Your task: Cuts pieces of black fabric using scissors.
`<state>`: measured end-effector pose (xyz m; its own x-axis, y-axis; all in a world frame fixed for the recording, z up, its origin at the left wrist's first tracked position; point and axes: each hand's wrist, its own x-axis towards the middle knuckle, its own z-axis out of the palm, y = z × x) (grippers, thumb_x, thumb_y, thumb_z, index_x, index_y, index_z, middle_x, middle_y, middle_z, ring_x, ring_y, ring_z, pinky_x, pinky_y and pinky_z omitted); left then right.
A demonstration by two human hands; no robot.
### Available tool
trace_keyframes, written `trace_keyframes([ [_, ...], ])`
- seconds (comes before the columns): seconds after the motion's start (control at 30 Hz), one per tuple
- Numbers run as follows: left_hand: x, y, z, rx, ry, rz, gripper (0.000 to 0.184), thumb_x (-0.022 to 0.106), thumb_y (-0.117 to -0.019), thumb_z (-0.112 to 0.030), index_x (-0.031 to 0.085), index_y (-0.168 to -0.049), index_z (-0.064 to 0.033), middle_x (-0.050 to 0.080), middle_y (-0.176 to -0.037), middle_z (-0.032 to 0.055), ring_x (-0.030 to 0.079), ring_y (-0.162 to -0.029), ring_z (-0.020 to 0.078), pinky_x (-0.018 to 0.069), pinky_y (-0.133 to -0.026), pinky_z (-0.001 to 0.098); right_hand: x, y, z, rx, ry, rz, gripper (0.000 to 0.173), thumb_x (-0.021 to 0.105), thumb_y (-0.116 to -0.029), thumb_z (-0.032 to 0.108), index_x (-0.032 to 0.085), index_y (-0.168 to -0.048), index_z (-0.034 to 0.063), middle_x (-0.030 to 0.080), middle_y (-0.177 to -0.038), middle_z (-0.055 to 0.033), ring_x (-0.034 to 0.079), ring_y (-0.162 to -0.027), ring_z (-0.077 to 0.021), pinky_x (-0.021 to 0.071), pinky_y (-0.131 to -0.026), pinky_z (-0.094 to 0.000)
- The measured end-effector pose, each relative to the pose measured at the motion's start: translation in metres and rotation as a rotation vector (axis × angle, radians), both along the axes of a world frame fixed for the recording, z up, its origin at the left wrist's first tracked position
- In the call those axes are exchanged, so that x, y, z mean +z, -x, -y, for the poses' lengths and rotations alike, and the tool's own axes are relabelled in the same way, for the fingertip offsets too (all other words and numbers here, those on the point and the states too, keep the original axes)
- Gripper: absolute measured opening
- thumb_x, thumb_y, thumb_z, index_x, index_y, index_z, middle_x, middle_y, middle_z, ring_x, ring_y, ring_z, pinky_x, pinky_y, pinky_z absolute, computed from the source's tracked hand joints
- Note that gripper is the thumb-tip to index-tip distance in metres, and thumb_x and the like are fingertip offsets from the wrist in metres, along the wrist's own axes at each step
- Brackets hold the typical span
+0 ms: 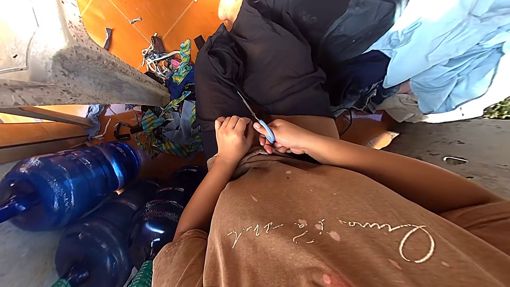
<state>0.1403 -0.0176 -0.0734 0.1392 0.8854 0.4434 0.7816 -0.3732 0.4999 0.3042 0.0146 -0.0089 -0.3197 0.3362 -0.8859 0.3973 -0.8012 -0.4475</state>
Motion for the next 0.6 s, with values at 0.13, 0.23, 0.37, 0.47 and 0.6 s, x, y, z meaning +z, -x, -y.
trace_keyframes([
  [0.13, 0.000, 0.001, 0.000, -0.003, 0.013, 0.022, 0.010, 0.067, -0.0833, -0.012, 0.074, -0.082, -0.0043, 0.072, -0.078, 0.0088, 0.069, -0.075, 0.0220, 0.0503, -0.085, 0.0403, -0.001, 0.001, -0.002, 0.005, 0.009, 0.004, 0.049, 0.038, -0.1105, 0.041, 0.058, -0.080, 0.0075, 0.056, -0.054, 0.0040, 0.035, -0.036, 0.0017, 0.0232, -0.036, -0.0146],
  [0.23, 0.000, 0.001, 0.000, -0.009, 0.020, 0.030, 0.011, 0.067, -0.0843, -0.012, 0.074, -0.081, -0.0042, 0.072, -0.079, 0.0090, 0.070, -0.077, 0.0227, 0.0512, -0.087, 0.0409, -0.003, 0.003, -0.003, -0.040, 0.024, -0.010, 0.053, 0.037, -0.1105, 0.044, 0.058, -0.078, 0.0077, 0.057, -0.053, 0.0034, 0.035, -0.036, 0.0011, 0.0234, -0.036, -0.0151],
  [0.37, 0.000, 0.001, 0.000, -0.019, 0.002, 0.045, 0.011, 0.067, -0.0846, -0.012, 0.072, -0.079, -0.0044, 0.071, -0.076, 0.0084, 0.069, -0.076, 0.0220, 0.0523, -0.089, 0.0398, -0.006, 0.006, -0.006, -0.065, 0.012, -0.002, 0.055, 0.038, -0.1094, 0.046, 0.058, -0.075, 0.0073, 0.055, -0.052, 0.0016, 0.034, -0.034, -0.0009, 0.0233, -0.035, -0.0163],
  [0.47, 0.000, 0.001, 0.000, -0.020, -0.005, 0.067, 0.009, 0.067, -0.0833, -0.011, 0.072, -0.079, -0.0039, 0.070, -0.076, 0.0087, 0.070, -0.075, 0.0223, 0.0542, -0.090, 0.0385, -0.006, 0.009, -0.007, -0.068, -0.013, 0.018, 0.050, 0.043, -0.1091, 0.041, 0.057, -0.075, 0.0062, 0.053, -0.051, 0.0016, 0.035, -0.034, -0.0010, 0.0248, -0.035, -0.0160],
  [0.6, 0.007, 0.004, 0.001, 0.024, 0.067, 0.145, 0.008, 0.065, -0.0854, -0.004, 0.070, -0.086, 0.0025, 0.067, -0.082, 0.0137, 0.067, -0.072, 0.0229, 0.0569, -0.066, 0.0331, -0.002, -0.002, -0.005, -0.039, 0.006, -0.020, 0.050, 0.041, -0.1101, 0.041, 0.056, -0.076, 0.0071, 0.053, -0.052, 0.0024, 0.036, -0.035, -0.0006, 0.0256, -0.035, -0.0153],
])
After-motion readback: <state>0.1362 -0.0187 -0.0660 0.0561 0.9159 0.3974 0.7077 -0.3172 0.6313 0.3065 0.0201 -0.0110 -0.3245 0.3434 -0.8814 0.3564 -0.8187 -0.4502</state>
